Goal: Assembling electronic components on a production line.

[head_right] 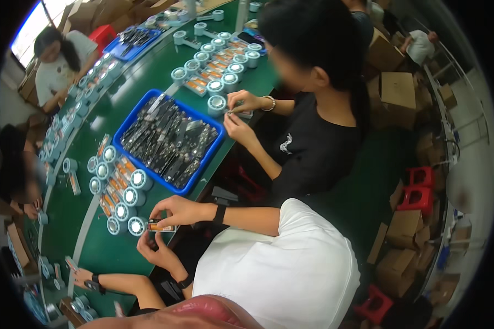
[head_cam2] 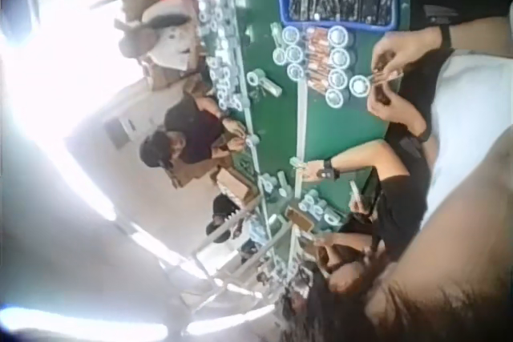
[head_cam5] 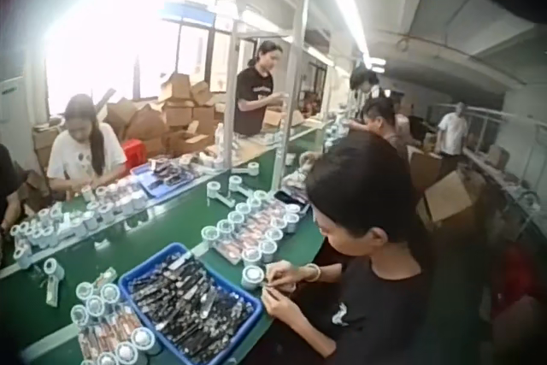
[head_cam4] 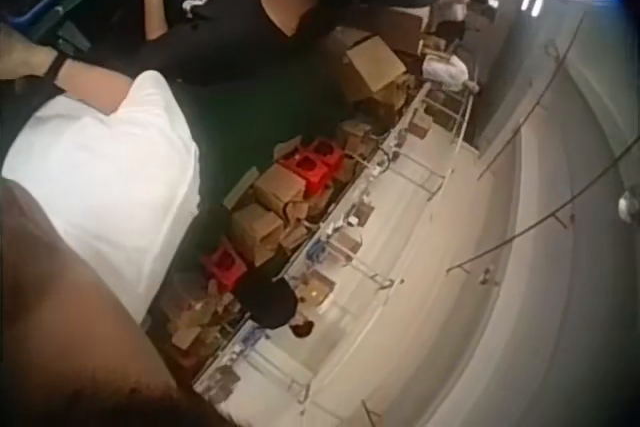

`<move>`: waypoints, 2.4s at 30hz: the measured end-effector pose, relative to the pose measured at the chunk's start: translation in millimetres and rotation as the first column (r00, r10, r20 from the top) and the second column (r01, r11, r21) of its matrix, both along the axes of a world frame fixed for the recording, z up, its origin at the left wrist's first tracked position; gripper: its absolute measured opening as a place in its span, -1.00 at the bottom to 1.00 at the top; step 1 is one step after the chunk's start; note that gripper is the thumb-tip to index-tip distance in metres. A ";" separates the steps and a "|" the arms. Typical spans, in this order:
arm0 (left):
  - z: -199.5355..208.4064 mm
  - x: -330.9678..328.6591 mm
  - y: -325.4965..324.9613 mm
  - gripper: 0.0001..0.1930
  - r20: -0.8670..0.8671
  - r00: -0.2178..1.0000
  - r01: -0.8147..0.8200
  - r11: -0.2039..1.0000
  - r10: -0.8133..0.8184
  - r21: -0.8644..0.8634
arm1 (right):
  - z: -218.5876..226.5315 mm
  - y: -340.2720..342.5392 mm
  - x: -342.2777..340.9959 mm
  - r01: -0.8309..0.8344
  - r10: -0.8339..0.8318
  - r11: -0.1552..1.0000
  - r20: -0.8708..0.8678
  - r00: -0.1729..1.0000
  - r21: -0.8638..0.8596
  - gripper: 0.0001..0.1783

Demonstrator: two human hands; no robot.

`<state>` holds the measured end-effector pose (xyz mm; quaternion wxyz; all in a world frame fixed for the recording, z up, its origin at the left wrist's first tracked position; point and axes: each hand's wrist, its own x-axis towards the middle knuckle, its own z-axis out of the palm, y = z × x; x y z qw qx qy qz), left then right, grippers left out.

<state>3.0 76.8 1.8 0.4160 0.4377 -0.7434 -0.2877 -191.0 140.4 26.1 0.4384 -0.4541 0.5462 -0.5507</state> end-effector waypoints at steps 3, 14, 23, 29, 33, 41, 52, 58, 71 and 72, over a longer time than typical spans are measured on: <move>-10.8 -1.2 -6.1 -0.75 0.047 0.996 -0.075 0.997 0.076 -0.013 | -3.4 8.4 7.0 0.166 -0.166 0.986 -0.011 0.986 -0.024 -0.54; 2.7 -7.1 -2.4 -0.80 -0.125 0.984 -0.094 0.968 0.125 0.232 | -9.0 11.4 29.4 0.332 -0.332 0.943 -0.003 0.943 -0.022 -0.56; 3.2 -8.7 -4.0 -0.86 -0.033 0.988 0.145 0.987 -0.148 -0.069 | -11.9 5.9 29.8 0.408 -0.408 0.913 0.008 0.913 -0.002 -0.60; -1.1 5.7 -14.0 -0.84 0.058 0.978 0.208 0.968 -0.201 -0.144 | -16.8 5.6 33.3 0.395 -0.395 0.918 -0.012 0.919 0.026 -0.57; -0.1 23.6 -13.6 -0.83 0.048 0.979 0.204 0.970 -0.200 -0.134 | -17.6 2.3 46.8 0.321 -0.324 0.946 0.127 0.937 0.048 -0.60; 8.4 -4.7 -15.5 -0.79 -0.104 0.969 0.219 0.974 -0.224 -0.049 | -8.4 2.8 15.3 0.200 -0.216 0.970 0.116 0.969 0.139 -0.67; 8.9 -2.8 -5.9 -0.83 -0.167 0.983 0.073 0.997 -0.072 -0.004 | -6.3 2.4 17.3 0.113 -0.103 0.983 -0.072 0.992 0.142 -0.60; 3.3 -6.8 -9.1 -0.83 -0.200 0.977 0.073 0.997 -0.076 -0.024 | 1.3 0.7 11.9 0.096 -0.073 0.981 -0.137 0.988 0.167 -0.60; 2.5 -10.1 -1.9 -0.83 -0.155 0.988 0.015 0.997 -0.028 -0.081 | 2.5 -7.1 10.9 0.034 0.002 0.984 -0.202 0.979 0.176 -0.63; 1.2 -10.4 -1.3 -0.83 -0.159 0.987 0.004 0.997 -0.016 -0.076 | 2.6 -8.4 10.9 0.028 0.002 0.985 -0.174 0.985 0.171 -0.63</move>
